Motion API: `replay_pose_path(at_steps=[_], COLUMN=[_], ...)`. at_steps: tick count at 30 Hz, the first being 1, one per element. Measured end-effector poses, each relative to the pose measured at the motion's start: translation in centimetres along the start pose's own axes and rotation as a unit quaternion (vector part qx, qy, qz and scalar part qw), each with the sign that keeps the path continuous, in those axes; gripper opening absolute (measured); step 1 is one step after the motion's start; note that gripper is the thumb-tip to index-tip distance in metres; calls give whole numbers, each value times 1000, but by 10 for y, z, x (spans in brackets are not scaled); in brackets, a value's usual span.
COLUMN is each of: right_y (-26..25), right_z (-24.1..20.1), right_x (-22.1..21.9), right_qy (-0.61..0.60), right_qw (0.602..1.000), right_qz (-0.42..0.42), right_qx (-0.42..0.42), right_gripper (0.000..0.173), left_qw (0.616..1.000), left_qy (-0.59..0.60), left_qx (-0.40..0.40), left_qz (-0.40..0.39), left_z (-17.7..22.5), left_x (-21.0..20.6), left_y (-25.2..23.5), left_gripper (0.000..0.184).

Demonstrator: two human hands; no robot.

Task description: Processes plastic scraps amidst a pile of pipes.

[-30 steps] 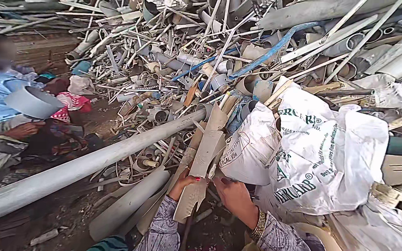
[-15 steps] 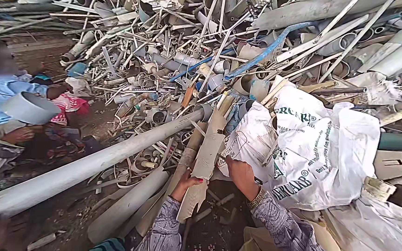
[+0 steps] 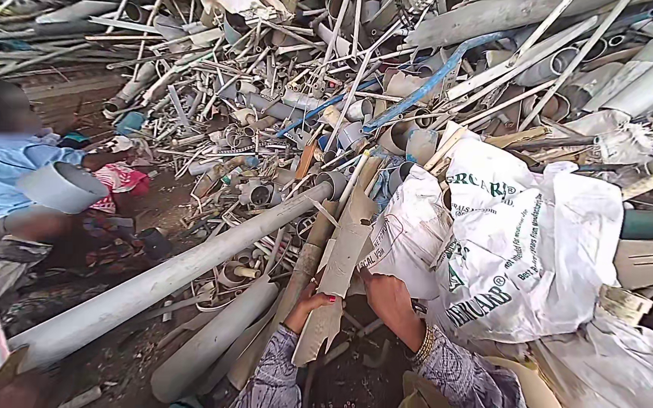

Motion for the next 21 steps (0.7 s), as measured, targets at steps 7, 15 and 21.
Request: replay_pose_path(at_steps=[7,15,21], right_y=[1,-7,-12], right_z=[-11,33,34], right_x=[-4,7,3], right_qy=[-37,-437,-642], right_qw=[999,867,734], right_qz=[-31,237,216], right_qx=[3,-22,-37], right_gripper=[38,45,28], left_qw=[999,959,977], left_qy=[51,270,-40], left_qx=[-13,-84,-152], left_qz=[2,20,-142], left_z=[-5,0,16], left_x=[-3,-8,-26], left_y=[-2,11,26], left_gripper=[68,46,104])
Point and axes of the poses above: each hand's wrist, its own y-axis away from the middle knuckle, its own x-axis out of the back of the hand, z = x × y, the point moved 5 cm from there along -y, towards the middle knuckle, and after that the axes turned 14 degrees about z, right-handed, at the moved point
